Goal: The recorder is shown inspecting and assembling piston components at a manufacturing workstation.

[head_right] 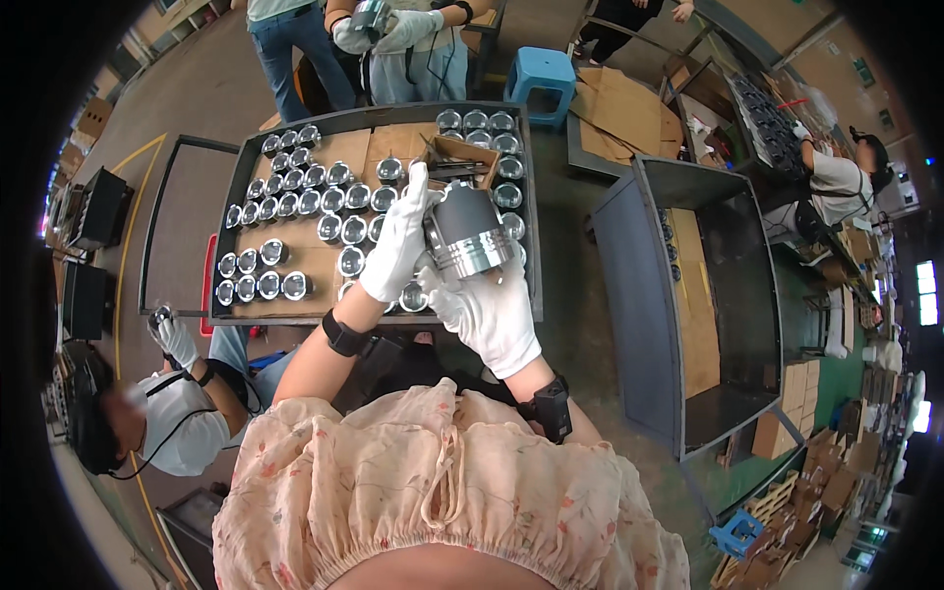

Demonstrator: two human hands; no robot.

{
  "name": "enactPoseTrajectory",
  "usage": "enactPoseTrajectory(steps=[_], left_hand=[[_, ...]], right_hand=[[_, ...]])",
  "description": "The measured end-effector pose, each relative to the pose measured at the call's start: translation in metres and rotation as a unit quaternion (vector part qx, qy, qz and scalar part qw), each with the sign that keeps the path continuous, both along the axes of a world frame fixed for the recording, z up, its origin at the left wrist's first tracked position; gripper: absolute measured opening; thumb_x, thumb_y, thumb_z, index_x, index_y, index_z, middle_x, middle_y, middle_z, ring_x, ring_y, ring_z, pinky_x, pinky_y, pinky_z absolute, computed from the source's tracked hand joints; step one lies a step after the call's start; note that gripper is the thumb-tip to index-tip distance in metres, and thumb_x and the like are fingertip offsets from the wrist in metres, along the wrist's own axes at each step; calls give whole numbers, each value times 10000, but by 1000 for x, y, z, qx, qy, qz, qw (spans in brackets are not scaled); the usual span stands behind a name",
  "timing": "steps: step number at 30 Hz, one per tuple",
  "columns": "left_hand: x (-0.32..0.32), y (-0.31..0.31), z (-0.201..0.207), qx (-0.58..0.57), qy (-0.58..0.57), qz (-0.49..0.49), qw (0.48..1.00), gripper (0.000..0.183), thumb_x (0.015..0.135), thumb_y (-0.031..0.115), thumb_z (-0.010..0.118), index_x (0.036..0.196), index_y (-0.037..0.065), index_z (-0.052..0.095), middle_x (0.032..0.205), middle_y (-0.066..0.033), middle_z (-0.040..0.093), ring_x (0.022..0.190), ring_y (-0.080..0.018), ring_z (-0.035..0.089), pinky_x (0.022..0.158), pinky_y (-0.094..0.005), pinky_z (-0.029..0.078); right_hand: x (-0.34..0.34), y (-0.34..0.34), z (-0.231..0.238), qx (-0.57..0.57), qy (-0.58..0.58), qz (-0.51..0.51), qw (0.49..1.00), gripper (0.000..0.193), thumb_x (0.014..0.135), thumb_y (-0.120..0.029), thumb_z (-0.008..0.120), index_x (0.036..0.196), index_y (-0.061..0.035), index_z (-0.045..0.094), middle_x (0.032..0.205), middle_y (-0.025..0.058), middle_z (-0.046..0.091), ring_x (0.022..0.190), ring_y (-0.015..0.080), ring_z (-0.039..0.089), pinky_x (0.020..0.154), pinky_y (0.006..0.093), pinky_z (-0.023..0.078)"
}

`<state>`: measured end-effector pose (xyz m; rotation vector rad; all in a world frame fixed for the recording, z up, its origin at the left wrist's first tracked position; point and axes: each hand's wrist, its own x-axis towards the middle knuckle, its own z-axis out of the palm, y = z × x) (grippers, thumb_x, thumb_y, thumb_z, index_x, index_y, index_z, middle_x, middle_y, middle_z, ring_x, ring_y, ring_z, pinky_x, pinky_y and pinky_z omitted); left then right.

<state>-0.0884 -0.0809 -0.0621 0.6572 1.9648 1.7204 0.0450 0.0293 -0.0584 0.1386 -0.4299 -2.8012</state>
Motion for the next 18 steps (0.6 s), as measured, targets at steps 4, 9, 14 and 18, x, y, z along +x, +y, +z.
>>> enactPoseTrajectory(steps=[4,9,14,18], left_hand=[[18,-3,19,23,-27,-5,999,465,1020,228,385,1439,27,354,1208,-169,602,1096,-264,572,1000,-317,402],[24,7,-4,250,-123,18,960,407,1031,299,413,1345,47,472,1238,-55,581,1140,-141,523,1028,-301,374],[38,8,-11,312,-248,-9,917,440,990,246,520,1361,22,440,1309,-94,525,1202,-166,497,1039,-309,380],[44,20,-12,270,-185,24,944,680,821,173,747,1381,4,400,1316,-106,502,1230,-197,475,1042,-338,395]], right_hand=[[-4,5,5,-37,60,-7,997,759,920,-582,440,1375,17,339,1315,313,426,1081,479,529,921,546,506],[-6,19,-7,44,41,-96,994,752,937,-513,447,1428,28,265,1355,342,391,1157,544,478,953,639,446],[-8,30,-10,72,42,-126,989,739,939,-506,450,1419,30,280,1353,341,393,1159,532,484,968,634,437],[-5,27,3,29,17,-119,992,727,930,-498,467,1415,17,298,1344,331,411,1159,490,509,969,628,439]])
